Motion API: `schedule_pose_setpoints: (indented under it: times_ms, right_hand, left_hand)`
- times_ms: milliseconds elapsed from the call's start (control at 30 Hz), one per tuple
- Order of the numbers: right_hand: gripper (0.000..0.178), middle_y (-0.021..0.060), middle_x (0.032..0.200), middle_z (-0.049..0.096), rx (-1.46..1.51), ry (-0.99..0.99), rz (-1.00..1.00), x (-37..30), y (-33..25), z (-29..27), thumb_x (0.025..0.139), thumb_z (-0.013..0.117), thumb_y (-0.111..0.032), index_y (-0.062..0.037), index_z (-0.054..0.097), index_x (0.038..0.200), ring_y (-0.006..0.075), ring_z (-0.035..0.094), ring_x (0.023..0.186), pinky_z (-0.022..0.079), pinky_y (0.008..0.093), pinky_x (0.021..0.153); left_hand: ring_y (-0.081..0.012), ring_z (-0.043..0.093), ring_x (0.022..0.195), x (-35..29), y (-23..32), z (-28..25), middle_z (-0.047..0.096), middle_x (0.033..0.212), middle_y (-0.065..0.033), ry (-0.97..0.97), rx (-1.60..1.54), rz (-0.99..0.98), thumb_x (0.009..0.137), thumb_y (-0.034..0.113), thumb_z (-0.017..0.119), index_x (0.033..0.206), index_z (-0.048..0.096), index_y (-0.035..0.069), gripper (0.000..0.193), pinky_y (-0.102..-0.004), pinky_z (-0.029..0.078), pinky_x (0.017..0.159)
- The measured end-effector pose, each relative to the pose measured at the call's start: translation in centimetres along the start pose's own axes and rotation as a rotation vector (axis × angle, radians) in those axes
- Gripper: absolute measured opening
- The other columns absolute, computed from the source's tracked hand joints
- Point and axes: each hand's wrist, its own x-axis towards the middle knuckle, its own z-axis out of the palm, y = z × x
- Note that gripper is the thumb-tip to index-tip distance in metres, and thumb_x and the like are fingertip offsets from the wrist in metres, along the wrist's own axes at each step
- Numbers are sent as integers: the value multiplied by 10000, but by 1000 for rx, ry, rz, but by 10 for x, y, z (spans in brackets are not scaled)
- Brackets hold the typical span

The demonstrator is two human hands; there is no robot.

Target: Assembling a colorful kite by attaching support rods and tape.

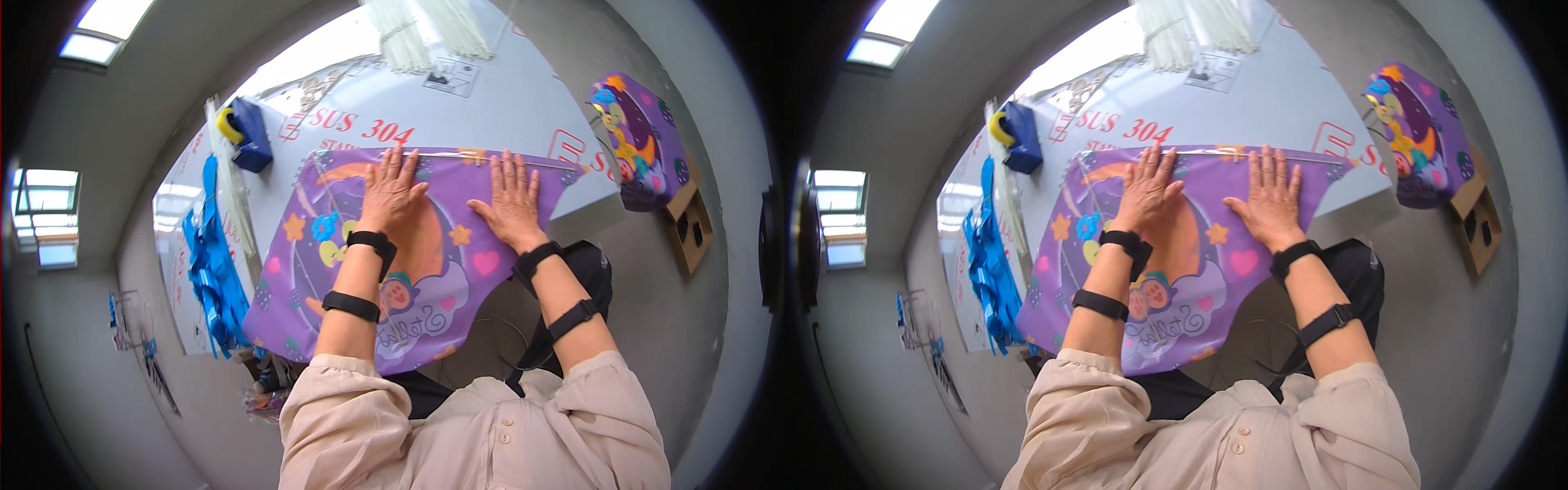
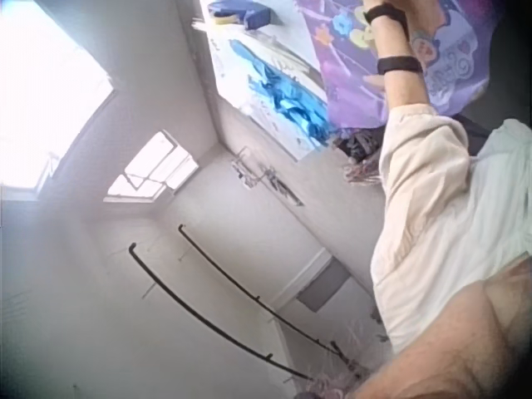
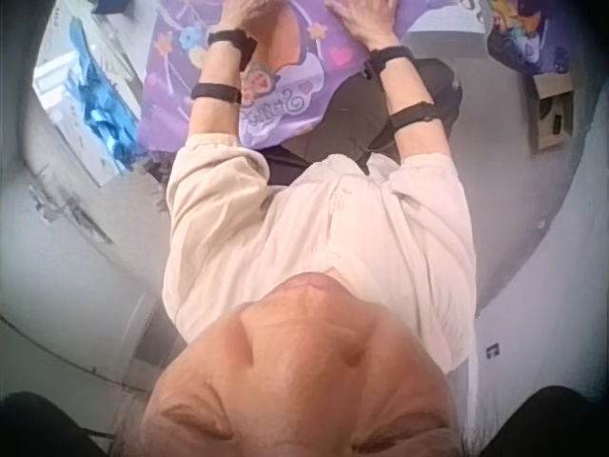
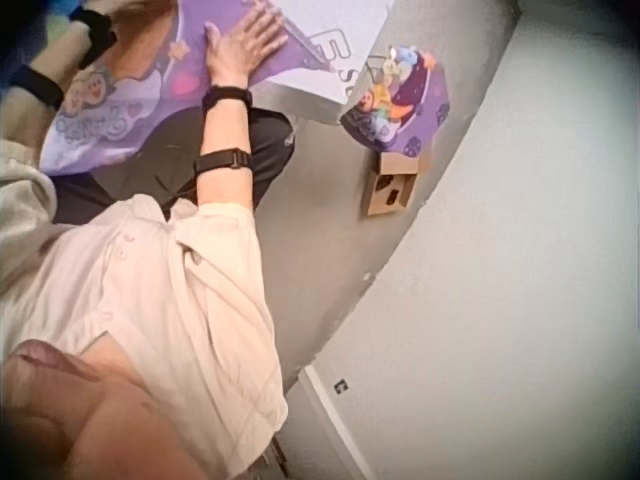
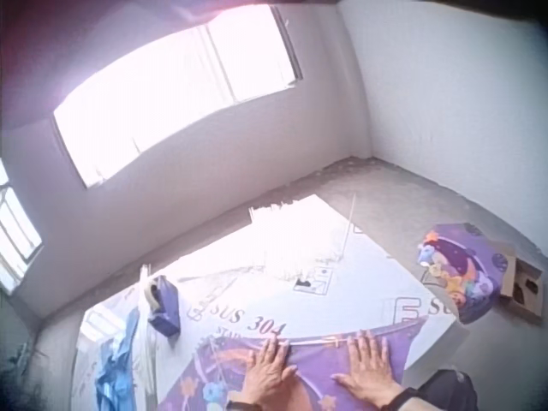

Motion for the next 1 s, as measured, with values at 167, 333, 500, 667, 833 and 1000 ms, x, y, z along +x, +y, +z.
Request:
schedule_pose_setpoints:
  times_ms: [167,333,500,667,833,1000]
  right_hand:
    - [893,136,1522,125,-23,-25,-6,-3,6,4,821,533,-573,-49,177,1450,297,26,1417,7,517,1119]
    - [872,119,1527,112,-92,64,-27,-6,0,9,841,502,-565,-58,152,1457,278,28,1420,1,497,1125]
    - [864,98,1532,102,-157,36,-6,-4,8,7,846,473,-581,-83,133,1465,267,26,1420,-9,481,1130]
    - [868,89,1534,93,-161,68,-32,-3,2,11,847,468,-581,-88,117,1468,256,17,1422,-14,477,1130]
    - [864,95,1535,88,-188,44,-19,-4,6,10,853,463,-578,-83,112,1468,264,15,1422,-14,485,1128]
    - [865,98,1534,91,-175,30,-14,-2,4,9,855,458,-583,-79,111,1467,269,21,1421,-9,490,1126]
  left_hand:
    - [-326,563,1024,-2,-88,-30,592,1110,-196,735,-354,-332,847,198,598,1113,600,48,306,-399,435,877]
    - [-329,628,764,-19,-264,-98,658,786,-190,898,-2,-793,795,104,568,825,665,-7,150,-398,477,710]
    - [-196,521,581,17,-303,-118,578,683,-84,647,-765,-1134,794,93,607,820,633,-16,116,-349,408,569]
    - [-112,378,457,19,-327,-127,467,562,-12,751,-785,-1163,640,-66,685,676,584,10,132,-289,273,448]
    - [-111,344,420,27,-309,-127,452,549,-12,778,-944,-1117,625,-57,679,690,610,-9,106,-290,252,426]
    - [-119,276,400,8,-297,-127,360,503,25,678,-1310,-1205,715,39,642,632,577,59,108,-315,239,453]
